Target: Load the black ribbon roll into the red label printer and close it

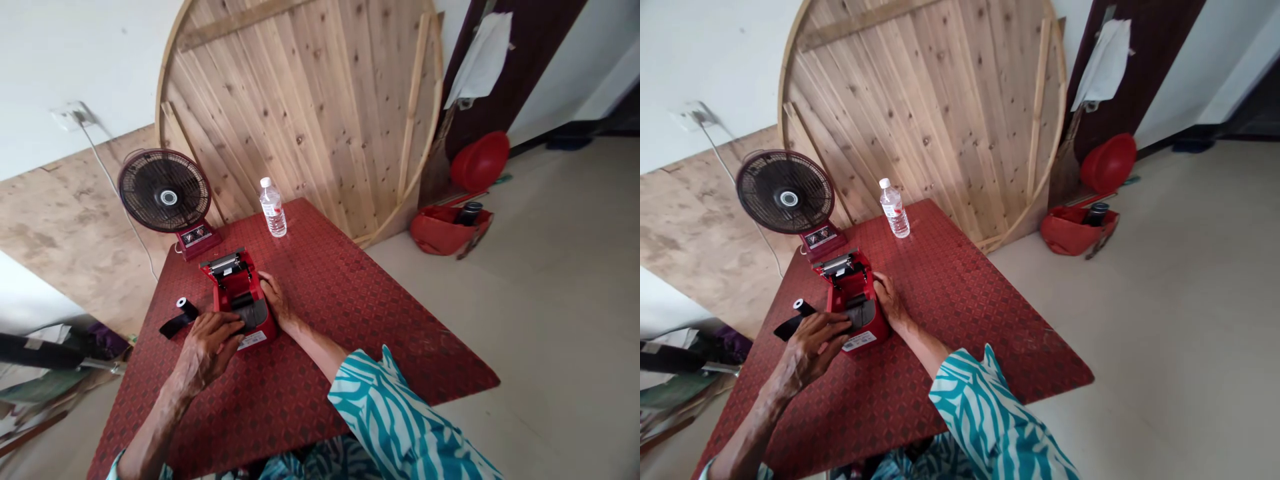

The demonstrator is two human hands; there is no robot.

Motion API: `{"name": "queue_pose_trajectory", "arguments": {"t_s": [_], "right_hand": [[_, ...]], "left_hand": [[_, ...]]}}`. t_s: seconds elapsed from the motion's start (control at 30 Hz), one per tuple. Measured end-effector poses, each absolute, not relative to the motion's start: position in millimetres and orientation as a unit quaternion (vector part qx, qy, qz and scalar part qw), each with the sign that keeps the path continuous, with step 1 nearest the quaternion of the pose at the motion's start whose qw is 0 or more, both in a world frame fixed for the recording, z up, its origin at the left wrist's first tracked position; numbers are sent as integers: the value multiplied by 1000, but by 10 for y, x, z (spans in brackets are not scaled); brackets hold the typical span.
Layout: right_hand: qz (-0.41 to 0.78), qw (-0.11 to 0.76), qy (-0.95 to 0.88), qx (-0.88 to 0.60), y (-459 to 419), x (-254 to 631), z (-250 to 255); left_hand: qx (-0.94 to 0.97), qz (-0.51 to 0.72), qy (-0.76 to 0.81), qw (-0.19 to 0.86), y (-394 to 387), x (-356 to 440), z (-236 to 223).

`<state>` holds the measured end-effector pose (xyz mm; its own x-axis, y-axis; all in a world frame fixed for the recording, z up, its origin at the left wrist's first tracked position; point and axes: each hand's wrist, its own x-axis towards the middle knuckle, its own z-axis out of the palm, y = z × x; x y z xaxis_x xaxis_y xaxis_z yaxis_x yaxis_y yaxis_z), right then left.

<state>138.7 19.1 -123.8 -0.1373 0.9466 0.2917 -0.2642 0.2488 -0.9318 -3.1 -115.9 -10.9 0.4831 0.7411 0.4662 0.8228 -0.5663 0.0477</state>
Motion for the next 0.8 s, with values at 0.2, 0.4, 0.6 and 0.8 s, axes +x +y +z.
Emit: {"name": "queue_pose_trajectory", "arguments": {"t_s": [0.2,0.4,0.6,0.8], "right_hand": [[509,562,-540,-364,529,1306,-772],[490,540,-601,-327,617,1298,-406],[506,559,-573,-319,184,1478,-679],[536,577,-522,-327,3,1504,-783]], "left_hand": [[-849,-236,-461,104,-1208,-45,-244],[-845,-243,-464,105,-1243,-45,-273],[-841,-256,-472,69,-1250,-54,-291],[-688,-433,-579,-61,-1070,-276,-282]]}}
